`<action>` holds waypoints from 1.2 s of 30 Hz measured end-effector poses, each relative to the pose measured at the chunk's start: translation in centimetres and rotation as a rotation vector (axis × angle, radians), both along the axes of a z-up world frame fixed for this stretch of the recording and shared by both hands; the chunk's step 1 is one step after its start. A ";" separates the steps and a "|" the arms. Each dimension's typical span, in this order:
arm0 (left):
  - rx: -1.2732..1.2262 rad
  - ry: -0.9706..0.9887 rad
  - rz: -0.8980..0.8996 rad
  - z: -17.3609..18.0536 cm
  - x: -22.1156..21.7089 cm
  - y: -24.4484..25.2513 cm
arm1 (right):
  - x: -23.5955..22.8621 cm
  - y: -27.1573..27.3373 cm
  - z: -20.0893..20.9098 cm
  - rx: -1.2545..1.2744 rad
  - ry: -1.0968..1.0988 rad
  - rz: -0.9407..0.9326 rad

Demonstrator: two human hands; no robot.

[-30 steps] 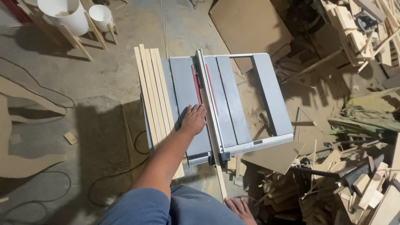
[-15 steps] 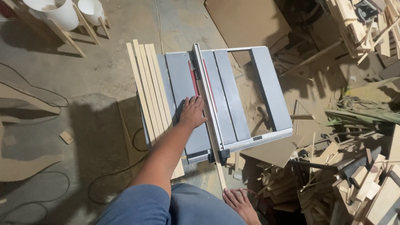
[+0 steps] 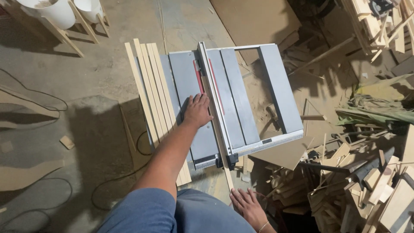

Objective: Cutting thin wooden strips to a uniform width using a table saw in a workshop.

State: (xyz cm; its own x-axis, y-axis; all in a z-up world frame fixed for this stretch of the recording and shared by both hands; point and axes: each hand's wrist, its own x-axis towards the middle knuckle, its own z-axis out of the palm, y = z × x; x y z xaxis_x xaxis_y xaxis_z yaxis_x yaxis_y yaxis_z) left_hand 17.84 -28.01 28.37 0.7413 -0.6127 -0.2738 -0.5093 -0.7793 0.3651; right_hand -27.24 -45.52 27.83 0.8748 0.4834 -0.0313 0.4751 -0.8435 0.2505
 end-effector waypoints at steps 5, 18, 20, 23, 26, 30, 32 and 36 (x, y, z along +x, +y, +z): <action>-0.034 -0.041 0.000 -0.3 0.8 0.0 | 0.7 0.3 0.3 0.096 0.100 -0.045; -0.005 -0.074 0.005 -1.1 1.6 -0.8 | 15.3 10.0 6.4 0.441 0.453 0.158; -0.008 -0.126 0.010 -2.1 1.6 -1.1 | 19.8 14.2 5.9 0.573 0.353 0.244; -0.006 -0.149 0.012 0.4 1.3 -0.6 | 25.1 18.3 3.6 0.748 0.233 0.322; 0.088 -0.006 0.011 5.0 1.0 0.1 | 26.7 20.2 2.9 0.762 0.220 0.326; 0.077 0.038 0.010 5.3 1.1 0.3 | 27.9 21.6 2.3 0.776 0.217 0.307; 0.078 0.072 0.007 5.1 0.9 0.3 | 28.0 21.9 2.2 0.777 0.219 0.285; 0.077 0.049 -0.007 4.8 1.1 0.4 | 28.2 22.0 2.1 0.768 0.225 0.231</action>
State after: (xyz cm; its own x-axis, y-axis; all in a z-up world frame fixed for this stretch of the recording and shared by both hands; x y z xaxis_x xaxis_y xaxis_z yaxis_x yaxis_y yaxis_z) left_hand 18.96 -27.61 33.14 0.7215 -0.5937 -0.3563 -0.4979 -0.8025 0.3288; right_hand 0.94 -23.54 29.90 0.7630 0.6084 0.2183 0.6273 -0.6157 -0.4769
